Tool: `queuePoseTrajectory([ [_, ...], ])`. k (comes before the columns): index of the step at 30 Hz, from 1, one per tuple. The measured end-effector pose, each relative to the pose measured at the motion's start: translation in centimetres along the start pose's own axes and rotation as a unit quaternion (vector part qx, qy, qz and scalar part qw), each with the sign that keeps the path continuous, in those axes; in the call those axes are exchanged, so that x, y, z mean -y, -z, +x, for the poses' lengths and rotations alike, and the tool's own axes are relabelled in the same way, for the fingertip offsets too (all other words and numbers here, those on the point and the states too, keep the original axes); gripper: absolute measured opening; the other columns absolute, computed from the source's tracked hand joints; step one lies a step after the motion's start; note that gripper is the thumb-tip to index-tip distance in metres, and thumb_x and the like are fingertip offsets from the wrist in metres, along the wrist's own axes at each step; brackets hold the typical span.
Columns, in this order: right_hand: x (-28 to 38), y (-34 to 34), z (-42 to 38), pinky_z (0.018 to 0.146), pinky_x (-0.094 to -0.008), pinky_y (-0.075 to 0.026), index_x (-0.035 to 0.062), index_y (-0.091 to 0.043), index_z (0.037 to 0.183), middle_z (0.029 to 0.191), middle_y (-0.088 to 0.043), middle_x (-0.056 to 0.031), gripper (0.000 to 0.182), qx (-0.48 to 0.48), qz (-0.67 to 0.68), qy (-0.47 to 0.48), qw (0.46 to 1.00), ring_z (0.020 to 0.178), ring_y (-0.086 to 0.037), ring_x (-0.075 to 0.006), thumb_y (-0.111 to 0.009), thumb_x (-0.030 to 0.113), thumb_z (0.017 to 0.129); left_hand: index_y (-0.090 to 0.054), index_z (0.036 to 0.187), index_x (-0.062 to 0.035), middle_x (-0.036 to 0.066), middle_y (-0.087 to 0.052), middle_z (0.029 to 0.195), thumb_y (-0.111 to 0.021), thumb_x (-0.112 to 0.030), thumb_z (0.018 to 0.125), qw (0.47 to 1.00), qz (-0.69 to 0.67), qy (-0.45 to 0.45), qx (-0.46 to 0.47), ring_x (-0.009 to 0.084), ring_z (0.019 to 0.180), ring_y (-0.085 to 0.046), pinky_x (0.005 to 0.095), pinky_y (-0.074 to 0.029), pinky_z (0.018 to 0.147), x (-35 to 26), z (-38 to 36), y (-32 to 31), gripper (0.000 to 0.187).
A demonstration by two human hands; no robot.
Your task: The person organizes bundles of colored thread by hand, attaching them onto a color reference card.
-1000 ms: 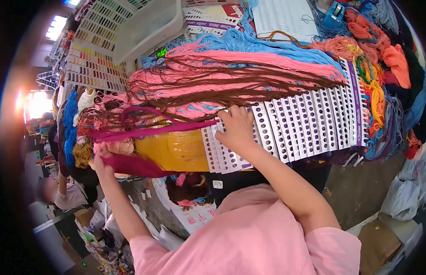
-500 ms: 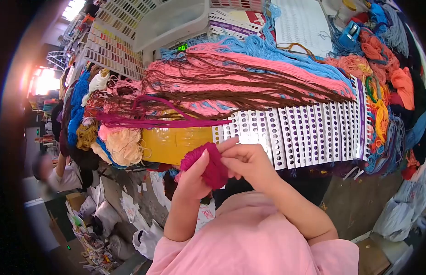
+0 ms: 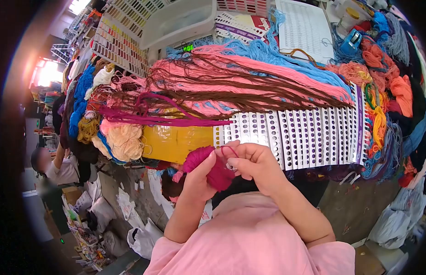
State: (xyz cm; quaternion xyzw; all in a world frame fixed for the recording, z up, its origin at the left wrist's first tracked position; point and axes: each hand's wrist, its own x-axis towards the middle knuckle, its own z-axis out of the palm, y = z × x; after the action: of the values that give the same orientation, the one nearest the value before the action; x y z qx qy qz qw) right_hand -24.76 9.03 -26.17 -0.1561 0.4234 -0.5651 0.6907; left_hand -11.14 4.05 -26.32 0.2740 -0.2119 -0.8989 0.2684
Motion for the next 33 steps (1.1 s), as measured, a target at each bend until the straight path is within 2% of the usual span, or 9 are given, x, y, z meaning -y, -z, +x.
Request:
queuePoseTrajectory([
  [3, 0.6, -1.1, -0.1, 0.043, -0.0143, -0.032, 0.0021, -0.059, 0.077, 0.062, -0.052, 0.0020, 0.008, -0.041, -0.062, -0.038, 0.997, 0.048, -0.040, -0.0009, -0.053, 0.008, 0.074, -0.034, 0.114, 0.0064, 0.013, -0.041, 0.114, -0.032, -0.022, 0.085, 1.000, 0.020, 0.013, 0.007, 0.0196, 0.101, -0.043, 0.0335, -0.036, 0.084, 0.1, 0.1, -0.9, 0.041],
  [6, 0.5, -1.3, 0.0, 0.043, -0.0142, -0.032, 0.0011, -0.059, 0.077, 0.059, -0.050, 0.0026, 0.009, -0.055, -0.035, -0.035, 0.997, 0.048, -0.040, -0.0011, -0.054, 0.009, 0.074, -0.031, 0.116, 0.0060, 0.014, -0.037, 0.119, -0.031, -0.023, 0.085, 0.999, 0.023, 0.007, 0.023, 0.0198, 0.103, -0.042, 0.0358, -0.036, 0.084, -0.2, 0.0, -1.0, 0.043],
  [9, 0.2, -0.6, -0.1, 0.042, -0.0141, -0.031, -0.0001, -0.058, 0.078, 0.060, -0.050, 0.0022, 0.010, -0.016, -0.037, -0.006, 0.999, 0.048, -0.040, -0.0016, -0.054, 0.009, 0.075, -0.031, 0.117, 0.0052, 0.015, -0.033, 0.122, -0.031, -0.025, 0.085, 1.000, 0.005, 0.000, 0.029, 0.0212, 0.105, -0.039, 0.0393, -0.035, 0.085, -0.7, -0.1, -0.8, 0.043],
  [15, 0.3, 0.7, -0.4, 0.047, -0.0172, -0.035, -0.0023, -0.057, 0.083, 0.061, -0.051, 0.0002, 0.012, 0.054, 0.177, -0.038, 0.982, 0.049, -0.041, -0.0025, -0.054, 0.006, 0.074, -0.031, 0.116, 0.0054, 0.017, -0.032, 0.122, -0.032, -0.026, 0.085, 1.000, 0.004, 0.004, 0.027, 0.0254, 0.109, -0.036, 0.0428, -0.033, 0.086, -1.1, 0.0, -0.7, 0.045],
  [18, 1.5, -1.8, -0.8, 0.045, -0.0170, -0.033, -0.0028, -0.057, 0.083, 0.067, -0.054, -0.0017, 0.013, -0.027, -0.048, -0.013, 0.998, 0.048, -0.039, -0.0022, -0.054, 0.006, 0.074, -0.031, 0.116, 0.0080, 0.018, -0.035, 0.119, -0.034, -0.026, 0.084, 0.999, 0.014, 0.024, 0.046, 0.0255, 0.107, -0.039, 0.0392, -0.034, 0.086, -1.1, 0.3, -0.8, 0.047],
  [21, 0.6, -1.2, -0.7, 0.040, -0.0152, -0.027, -0.0035, -0.058, 0.082, 0.072, -0.057, -0.0031, 0.014, -0.003, -0.116, -0.007, 0.993, 0.047, -0.037, -0.0015, -0.054, 0.006, 0.073, -0.031, 0.114, 0.0105, 0.018, -0.039, 0.115, -0.036, -0.025, 0.083, 0.997, 0.020, 0.029, 0.069, 0.0250, 0.102, -0.043, 0.0350, -0.035, 0.085, -1.2, 0.1, -0.7, 0.047],
  [25, 0.4, -0.3, -0.6, 0.037, -0.0151, -0.022, -0.0038, -0.058, 0.078, 0.067, -0.056, -0.0029, 0.011, 0.002, -0.054, -0.032, 0.998, 0.044, -0.034, -0.0006, -0.054, 0.004, 0.071, -0.037, 0.110, 0.0099, 0.018, -0.042, 0.112, -0.039, -0.020, 0.082, 0.998, 0.059, 0.025, 0.022, 0.0248, 0.099, -0.046, 0.0347, -0.037, 0.084, -1.1, 0.0, -0.2, 0.041],
  [27, 0.4, -0.1, -0.6, 0.037, -0.0154, -0.021, -0.0037, -0.059, 0.077, 0.063, -0.054, -0.0023, 0.011, 0.011, 0.048, -0.040, 0.998, 0.042, -0.032, -0.0005, -0.053, 0.003, 0.071, -0.040, 0.108, 0.0090, 0.019, -0.042, 0.111, -0.039, -0.019, 0.082, 0.999, 0.030, 0.020, 0.028, 0.0252, 0.098, -0.046, 0.0362, -0.037, 0.083, -1.0, 0.1, -0.1, 0.038],
  [33, 0.4, 0.4, -0.5, 0.036, -0.0160, -0.021, -0.0040, -0.058, 0.077, 0.060, -0.052, -0.0018, 0.010, 0.021, 0.112, -0.062, 0.992, 0.040, -0.029, -0.0016, -0.052, 0.002, 0.072, -0.044, 0.103, 0.0081, 0.021, -0.043, 0.110, -0.038, -0.018, 0.083, 0.998, -0.042, 0.013, 0.042, 0.0257, 0.097, -0.047, 0.0382, -0.039, 0.083, -0.6, 0.2, 0.6, 0.034],
])
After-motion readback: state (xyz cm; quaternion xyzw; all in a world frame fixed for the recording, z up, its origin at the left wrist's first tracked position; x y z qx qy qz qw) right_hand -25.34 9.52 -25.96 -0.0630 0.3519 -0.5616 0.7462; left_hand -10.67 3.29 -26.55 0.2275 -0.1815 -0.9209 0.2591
